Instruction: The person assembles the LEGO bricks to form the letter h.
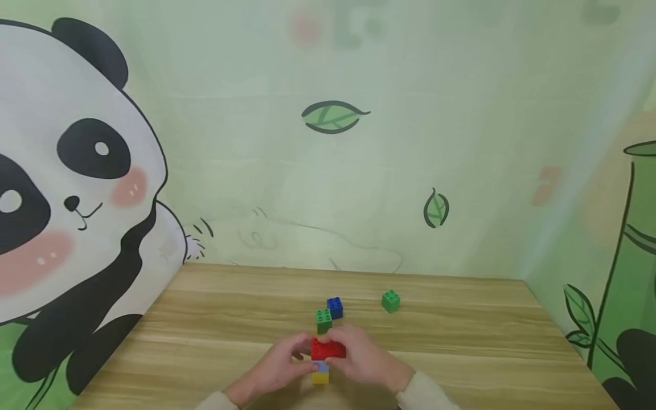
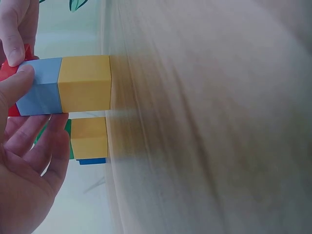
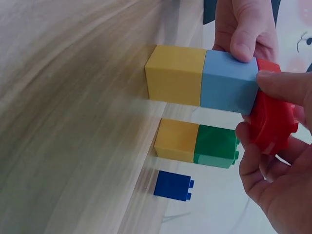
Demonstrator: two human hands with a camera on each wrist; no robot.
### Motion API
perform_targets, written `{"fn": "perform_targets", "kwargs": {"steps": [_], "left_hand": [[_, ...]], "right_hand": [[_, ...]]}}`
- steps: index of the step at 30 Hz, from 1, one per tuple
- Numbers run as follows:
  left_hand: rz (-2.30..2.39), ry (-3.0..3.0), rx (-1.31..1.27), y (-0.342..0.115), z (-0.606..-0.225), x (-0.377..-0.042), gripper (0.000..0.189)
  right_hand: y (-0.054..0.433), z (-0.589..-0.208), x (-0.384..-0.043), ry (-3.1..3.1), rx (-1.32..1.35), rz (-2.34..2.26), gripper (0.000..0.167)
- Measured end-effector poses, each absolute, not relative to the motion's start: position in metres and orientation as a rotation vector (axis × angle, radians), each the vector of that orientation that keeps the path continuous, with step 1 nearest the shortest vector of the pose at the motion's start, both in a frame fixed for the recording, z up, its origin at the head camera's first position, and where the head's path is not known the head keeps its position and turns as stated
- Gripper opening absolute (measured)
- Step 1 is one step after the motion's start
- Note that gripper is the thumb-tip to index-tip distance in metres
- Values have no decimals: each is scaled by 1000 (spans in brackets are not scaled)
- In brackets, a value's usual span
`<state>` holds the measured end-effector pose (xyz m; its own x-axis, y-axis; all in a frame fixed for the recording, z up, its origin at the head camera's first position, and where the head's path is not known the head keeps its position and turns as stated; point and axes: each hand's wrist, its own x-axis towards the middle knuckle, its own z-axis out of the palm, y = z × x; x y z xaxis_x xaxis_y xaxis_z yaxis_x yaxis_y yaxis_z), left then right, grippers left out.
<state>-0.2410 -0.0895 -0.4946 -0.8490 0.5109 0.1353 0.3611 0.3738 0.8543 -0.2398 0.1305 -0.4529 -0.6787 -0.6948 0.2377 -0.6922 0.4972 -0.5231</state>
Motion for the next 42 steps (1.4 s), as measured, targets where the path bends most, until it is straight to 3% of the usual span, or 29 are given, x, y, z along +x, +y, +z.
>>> {"fn": "perform_targets", "kwargs": {"steps": [9, 26, 42], "left_hand": [[1472, 2476, 777, -89, -492, -241, 30], [1489, 2465, 771, -89, -492, -241, 25], [1494, 2460, 750, -88, -492, -241, 26]], "right_hand": [[130, -451, -241, 2691, -1204, -936, 28], [130, -456, -237, 2784, -1337, -931, 28], [133, -461, -238, 2798, -1261, -918, 36]]}}
